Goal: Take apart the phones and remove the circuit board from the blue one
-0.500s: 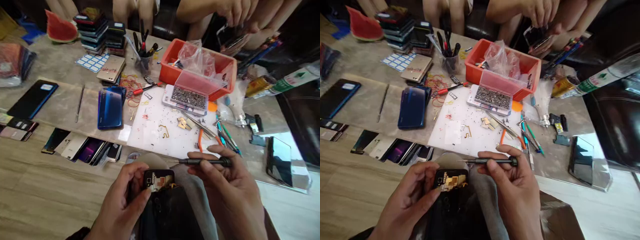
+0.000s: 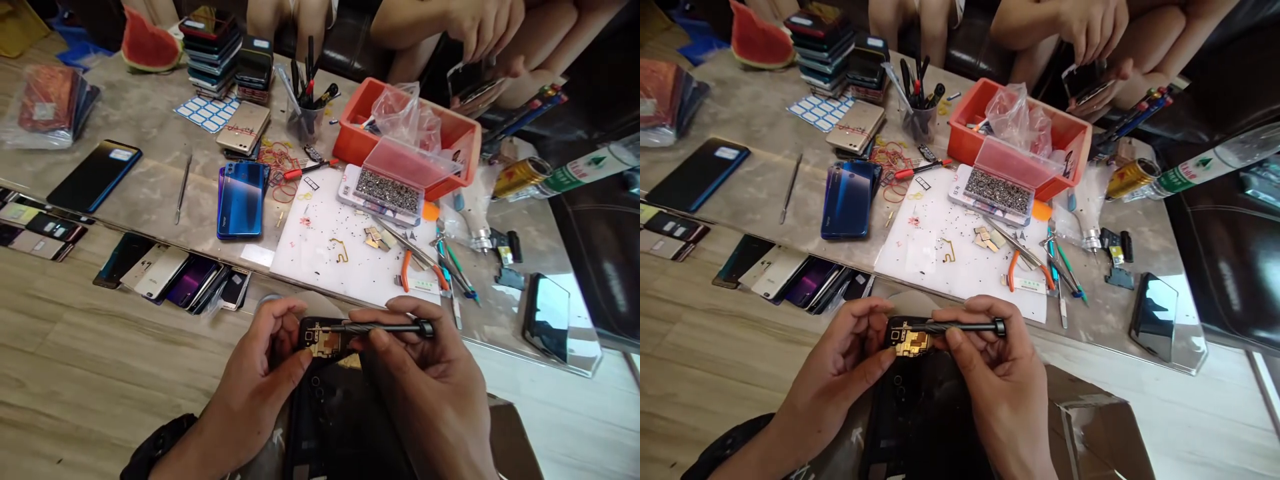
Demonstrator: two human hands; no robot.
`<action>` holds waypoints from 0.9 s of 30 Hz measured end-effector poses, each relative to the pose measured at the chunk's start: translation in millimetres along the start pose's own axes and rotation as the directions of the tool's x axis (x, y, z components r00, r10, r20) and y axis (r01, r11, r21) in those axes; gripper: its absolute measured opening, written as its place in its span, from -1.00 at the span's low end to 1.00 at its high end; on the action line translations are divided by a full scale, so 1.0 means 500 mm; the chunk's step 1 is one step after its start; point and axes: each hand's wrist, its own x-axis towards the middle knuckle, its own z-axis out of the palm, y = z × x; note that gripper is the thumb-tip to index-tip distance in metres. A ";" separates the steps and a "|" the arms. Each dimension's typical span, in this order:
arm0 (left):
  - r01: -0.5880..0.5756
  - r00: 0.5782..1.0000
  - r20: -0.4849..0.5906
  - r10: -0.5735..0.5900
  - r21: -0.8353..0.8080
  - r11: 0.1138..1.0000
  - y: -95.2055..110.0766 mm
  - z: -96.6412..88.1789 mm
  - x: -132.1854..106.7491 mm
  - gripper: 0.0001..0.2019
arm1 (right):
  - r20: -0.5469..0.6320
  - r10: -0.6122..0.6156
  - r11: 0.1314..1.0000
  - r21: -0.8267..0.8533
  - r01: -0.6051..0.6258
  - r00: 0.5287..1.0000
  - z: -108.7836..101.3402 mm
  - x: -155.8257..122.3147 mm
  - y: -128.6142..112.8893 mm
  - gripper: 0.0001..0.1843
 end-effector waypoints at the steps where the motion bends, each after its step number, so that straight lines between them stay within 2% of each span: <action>1: -0.003 1.000 0.002 0.004 -0.001 1.000 0.000 -0.001 0.000 -0.58 | 0.006 -0.007 1.000 -0.001 0.007 1.000 0.001 0.001 0.000 -0.60; 5: -0.016 1.000 0.001 0.016 0.011 1.000 0.000 -0.004 0.000 -0.58 | 0.009 0.006 1.000 -0.017 -0.006 1.000 0.002 0.002 0.002 -0.61; 9: -0.024 1.000 -0.005 0.024 0.011 1.000 0.000 -0.006 -0.002 -0.58 | 0.062 -0.007 1.000 -0.013 0.008 0.998 0.001 0.003 0.004 -0.61; 14: -0.023 1.000 -0.006 0.023 0.006 1.000 0.000 -0.005 -0.002 -0.58 | -0.008 0.018 0.999 -0.040 -0.018 1.000 0.011 -0.003 -0.003 -0.61; 17: -0.013 1.000 -0.010 0.013 -0.001 1.000 0.001 -0.004 0.000 -0.57 | -0.004 0.026 0.998 -0.051 -0.026 1.000 0.014 -0.004 -0.007 -0.61; 24: -0.022 0.999 -0.025 0.022 0.003 1.000 0.006 -0.002 0.001 -0.57 | 0.063 -0.010 0.998 -0.063 0.014 0.998 -0.006 0.012 0.012 -0.59; 27: -0.018 1.000 -0.018 0.018 0.008 1.000 0.006 -0.003 -0.001 -0.57 | 0.046 -0.010 0.997 -0.071 0.013 0.999 -0.010 0.014 0.015 -0.60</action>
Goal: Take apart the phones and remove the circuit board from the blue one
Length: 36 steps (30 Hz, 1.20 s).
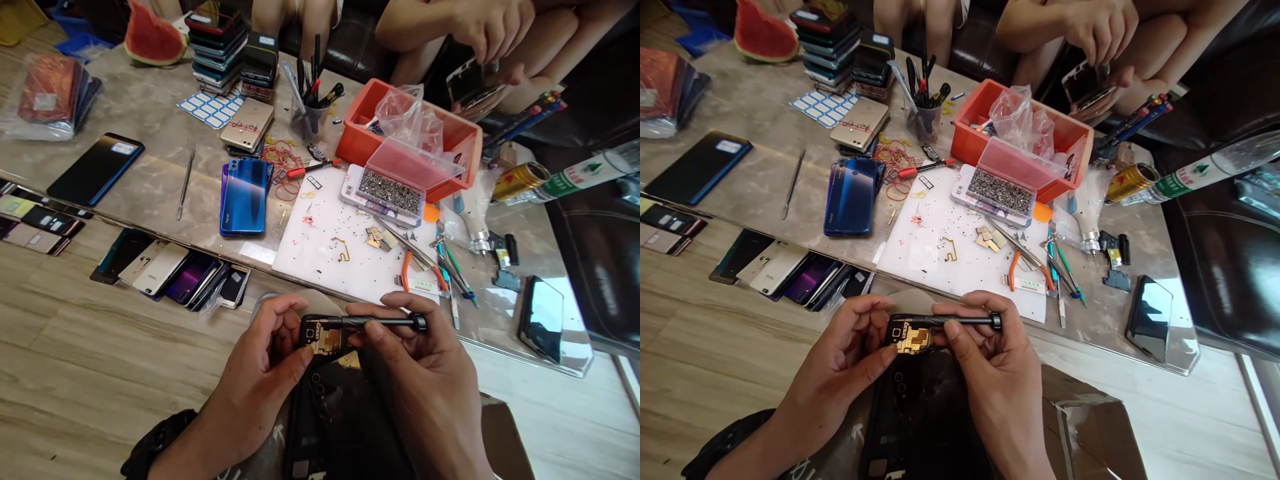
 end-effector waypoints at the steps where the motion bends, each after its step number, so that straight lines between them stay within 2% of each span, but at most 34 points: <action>1: 0.000 1.000 0.003 0.000 0.000 1.000 0.000 0.000 -0.001 -0.57 | 0.003 -0.005 1.000 0.001 0.005 1.000 0.000 -0.001 -0.001 -0.60; 4: -0.001 1.000 0.009 0.001 -0.003 1.000 -0.002 -0.001 -0.001 -0.58 | 0.002 -0.015 1.000 0.003 0.015 1.000 0.006 -0.005 -0.007 -0.59; 8: 0.001 1.000 0.009 -0.001 -0.003 1.000 -0.002 0.000 0.000 -0.57 | -0.059 0.002 1.000 -0.019 -0.003 0.998 0.018 -0.014 -0.017 -0.63; 24: 0.004 1.000 0.007 -0.004 -0.011 1.000 0.001 0.000 -0.001 -0.58 | -0.072 -0.006 1.000 -0.028 0.004 0.997 0.021 -0.019 -0.019 -0.62; 31: 0.011 1.000 -0.009 -0.012 -0.006 1.000 0.003 0.001 0.000 -0.59 | 0.028 -0.092 0.995 -0.039 0.093 0.995 0.004 -0.010 -0.001 -0.66; 36: 0.007 1.000 -0.015 -0.007 -0.006 1.000 0.004 0.003 0.000 -0.59 | -0.006 -0.079 0.996 -0.053 0.078 0.997 0.005 -0.012 -0.003 -0.67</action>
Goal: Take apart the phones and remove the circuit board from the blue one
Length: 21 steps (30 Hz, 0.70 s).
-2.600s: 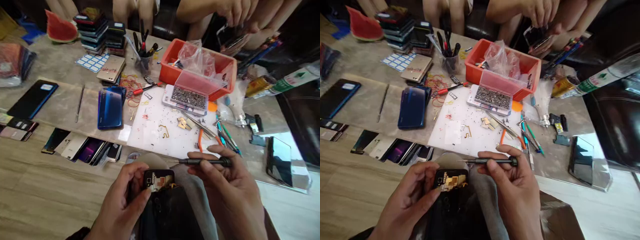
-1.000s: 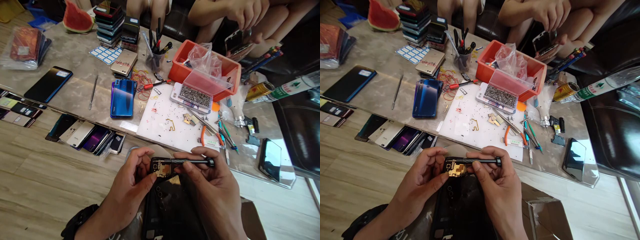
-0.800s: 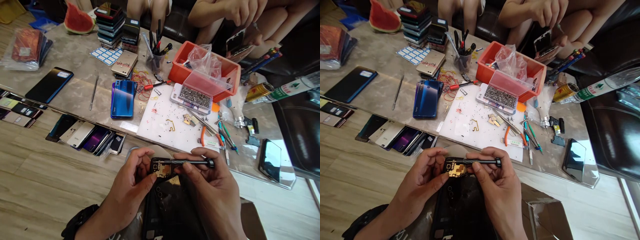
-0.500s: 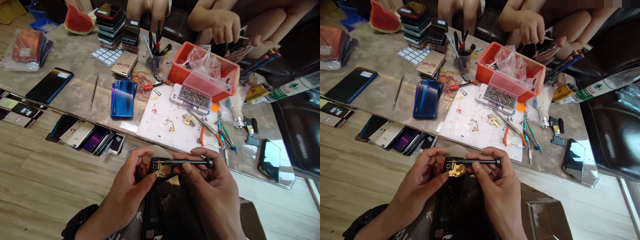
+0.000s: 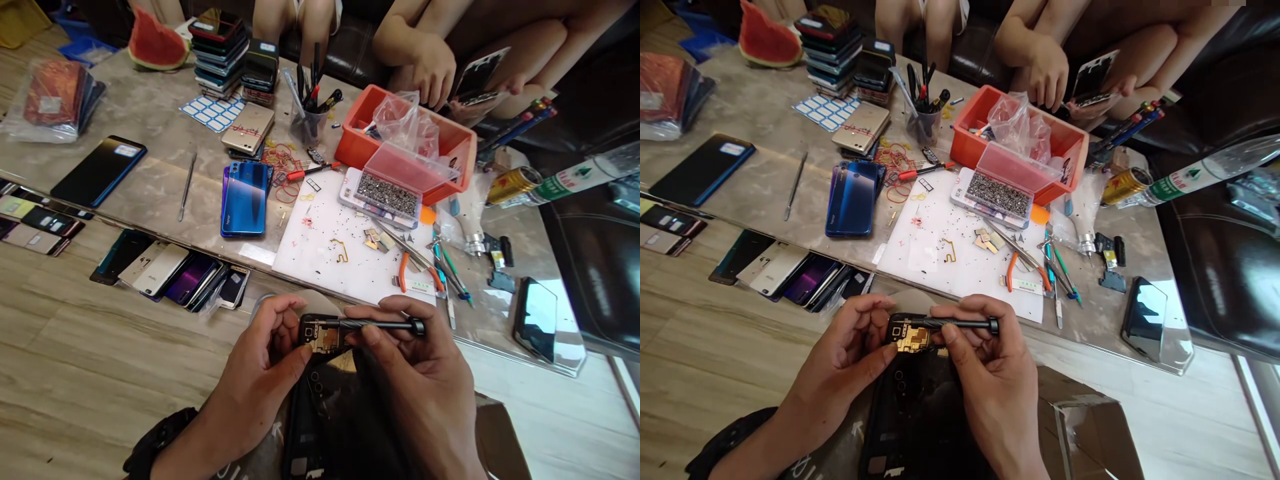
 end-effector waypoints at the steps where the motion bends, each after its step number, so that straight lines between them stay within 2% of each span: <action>1: 0.001 1.000 0.003 -0.001 -0.002 1.000 0.000 0.000 0.000 -0.59 | 0.000 -0.005 1.000 -0.004 0.005 1.000 0.001 -0.001 -0.002 -0.66; 8: 0.004 1.000 0.011 -0.004 -0.014 1.000 0.001 0.000 0.000 -0.59 | -0.041 -0.024 0.999 -0.043 0.023 0.999 0.009 -0.006 -0.008 -0.67; 11: -0.003 1.000 0.011 0.003 -0.019 1.000 0.003 0.001 0.000 -0.61 | 0.015 -0.109 0.989 -0.099 0.110 0.994 0.002 -0.002 -0.007 -0.71; 14: -0.015 1.000 -0.005 0.015 -0.012 1.000 0.006 0.001 0.002 -0.64 | 0.087 -0.233 0.936 -0.250 0.248 0.969 -0.005 -0.001 -0.019 -0.74; 16: -0.028 1.000 -0.015 0.028 -0.005 1.000 0.007 0.002 0.004 -0.64 | 0.157 -0.341 0.839 -0.394 0.375 0.927 -0.006 -0.005 -0.034 -0.75; 18: -0.047 0.999 -0.018 0.047 0.001 0.999 0.008 0.003 0.006 -0.64 | 0.273 -0.439 0.677 -0.527 0.515 0.856 -0.003 -0.009 -0.051 -0.80; 21: -0.058 0.998 -0.028 0.058 0.010 0.998 0.009 0.007 0.006 -0.62 | 0.504 -0.461 0.426 -0.596 0.680 0.730 0.001 -0.010 -0.074 -0.91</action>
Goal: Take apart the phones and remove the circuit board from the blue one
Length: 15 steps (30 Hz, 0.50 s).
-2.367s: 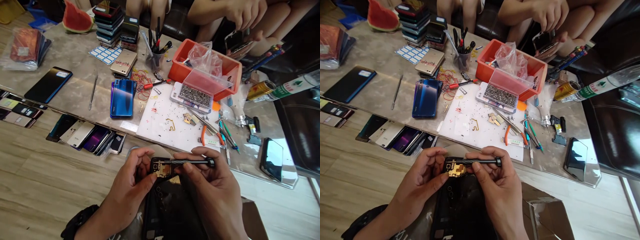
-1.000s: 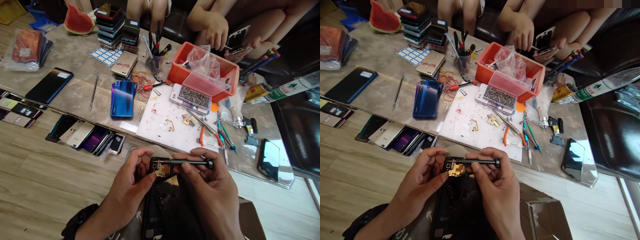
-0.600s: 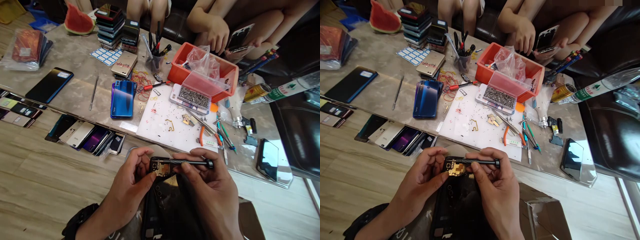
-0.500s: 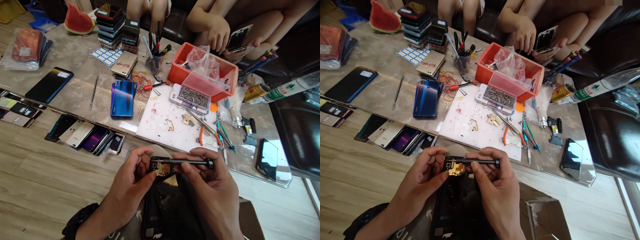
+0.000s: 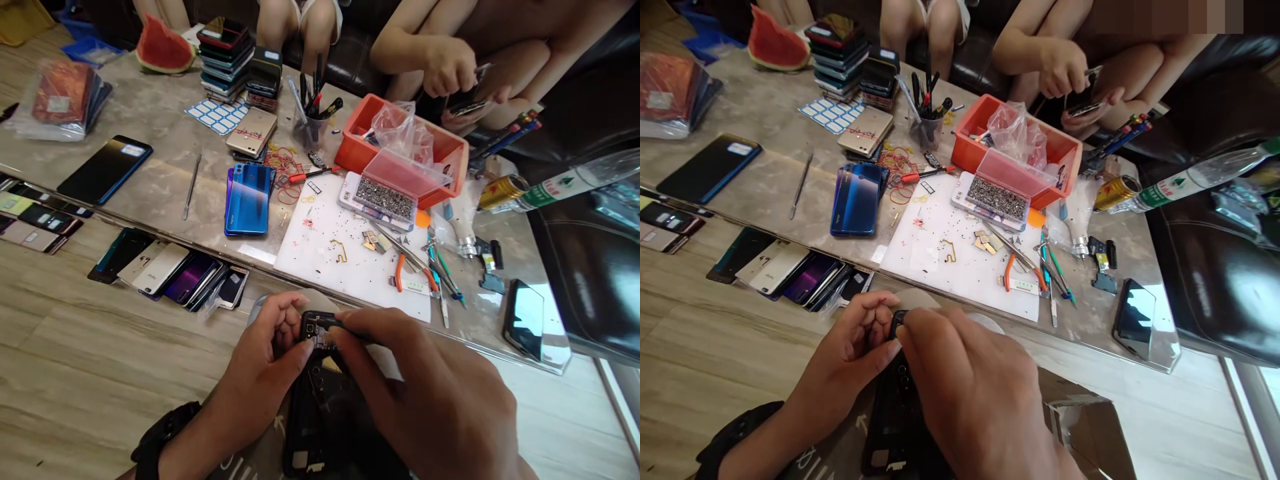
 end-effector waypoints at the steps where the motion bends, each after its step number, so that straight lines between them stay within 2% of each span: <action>1: 0.005 1.000 -0.006 -0.005 0.003 1.000 0.001 0.001 -0.001 -0.61 | 0.051 -0.059 0.998 -0.030 0.060 0.997 -0.005 0.007 -0.003 -0.93; 4: 0.016 1.000 -0.026 -0.016 0.019 1.000 0.003 0.003 -0.002 -0.61 | 0.191 -0.166 0.986 0.002 0.169 0.967 -0.021 0.037 -0.016 -0.85; 8: 0.019 0.999 -0.043 -0.019 0.013 1.000 0.000 0.002 -0.003 -0.62 | 0.328 -0.298 0.954 0.075 0.289 0.897 -0.036 0.073 -0.038 -0.78; 10: 0.038 0.998 -0.054 -0.039 -0.016 0.999 -0.004 0.002 -0.002 -0.60 | 0.313 -0.325 0.940 0.005 0.340 0.893 -0.035 0.076 -0.040 -0.79; 12: 0.049 0.998 -0.048 -0.051 -0.026 0.998 -0.007 0.001 -0.002 -0.60 | 0.266 -0.298 0.945 -0.053 0.323 0.917 -0.031 0.073 -0.036 -0.83; 15: 0.035 0.999 -0.028 -0.035 -0.011 0.999 -0.008 0.001 -0.001 -0.59 | 0.298 -0.270 0.959 0.000 0.283 0.915 -0.027 0.068 -0.031 -0.77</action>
